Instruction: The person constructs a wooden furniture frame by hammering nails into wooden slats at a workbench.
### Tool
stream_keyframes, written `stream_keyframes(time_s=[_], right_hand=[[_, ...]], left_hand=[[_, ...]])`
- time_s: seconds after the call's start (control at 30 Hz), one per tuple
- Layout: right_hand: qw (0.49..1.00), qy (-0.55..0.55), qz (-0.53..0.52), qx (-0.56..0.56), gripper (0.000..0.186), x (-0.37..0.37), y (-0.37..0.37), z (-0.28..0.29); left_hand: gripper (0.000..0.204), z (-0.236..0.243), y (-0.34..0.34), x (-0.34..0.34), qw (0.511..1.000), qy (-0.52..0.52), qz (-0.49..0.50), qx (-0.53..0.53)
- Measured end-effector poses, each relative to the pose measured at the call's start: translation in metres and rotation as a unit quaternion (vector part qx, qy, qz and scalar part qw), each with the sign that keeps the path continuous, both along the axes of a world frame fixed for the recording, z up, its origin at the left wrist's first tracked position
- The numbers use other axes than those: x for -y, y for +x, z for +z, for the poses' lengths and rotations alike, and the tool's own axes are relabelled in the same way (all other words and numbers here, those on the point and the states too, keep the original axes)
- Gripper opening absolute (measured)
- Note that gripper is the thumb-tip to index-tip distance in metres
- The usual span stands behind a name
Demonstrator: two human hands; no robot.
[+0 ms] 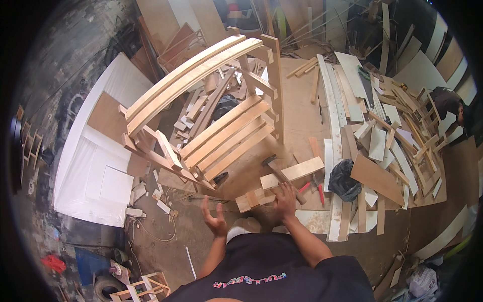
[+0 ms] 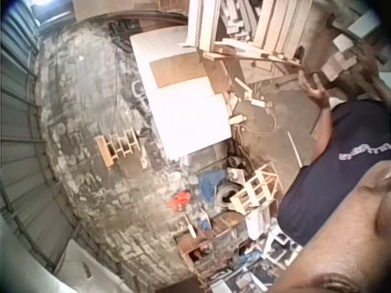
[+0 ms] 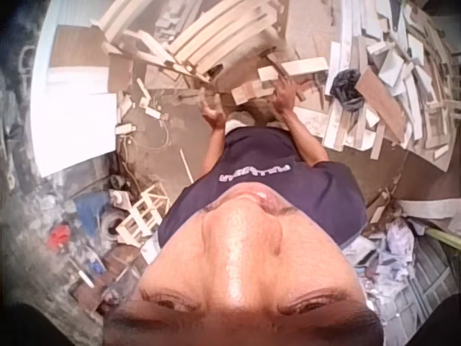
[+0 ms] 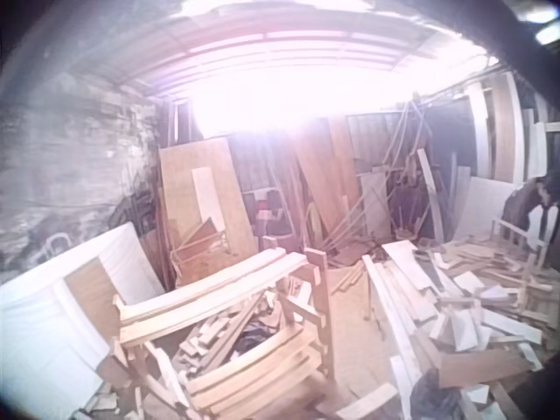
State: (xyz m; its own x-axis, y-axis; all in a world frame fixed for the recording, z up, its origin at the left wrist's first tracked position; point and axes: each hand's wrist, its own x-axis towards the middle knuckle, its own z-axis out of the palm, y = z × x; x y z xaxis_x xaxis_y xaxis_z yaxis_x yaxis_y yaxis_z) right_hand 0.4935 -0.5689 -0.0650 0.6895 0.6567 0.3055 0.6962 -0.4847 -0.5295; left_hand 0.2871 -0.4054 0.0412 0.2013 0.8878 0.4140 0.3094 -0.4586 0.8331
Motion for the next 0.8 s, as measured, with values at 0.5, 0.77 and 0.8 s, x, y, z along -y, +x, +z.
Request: stream_keyframes(time_s=[0.5, 0.77, 0.8], right_hand=[[0.992, 0.065, -0.064, -0.093, 0.040, -0.037, -0.018, -0.001], [0.993, 0.055, -0.023, -0.104, 0.039, -0.074, -0.058, -0.009], [0.992, 0.052, -0.022, -0.113, 0.039, -0.075, -0.062, -0.009]], left_hand=[[0.052, -0.057, 0.020, -0.170, 0.997, -0.026, -0.035, -0.056], [0.051, -0.051, 0.008, -0.255, 0.997, -0.003, -0.053, -0.052], [0.052, -0.051, 0.007, -0.255, 0.996, -0.052, -0.075, -0.023]])
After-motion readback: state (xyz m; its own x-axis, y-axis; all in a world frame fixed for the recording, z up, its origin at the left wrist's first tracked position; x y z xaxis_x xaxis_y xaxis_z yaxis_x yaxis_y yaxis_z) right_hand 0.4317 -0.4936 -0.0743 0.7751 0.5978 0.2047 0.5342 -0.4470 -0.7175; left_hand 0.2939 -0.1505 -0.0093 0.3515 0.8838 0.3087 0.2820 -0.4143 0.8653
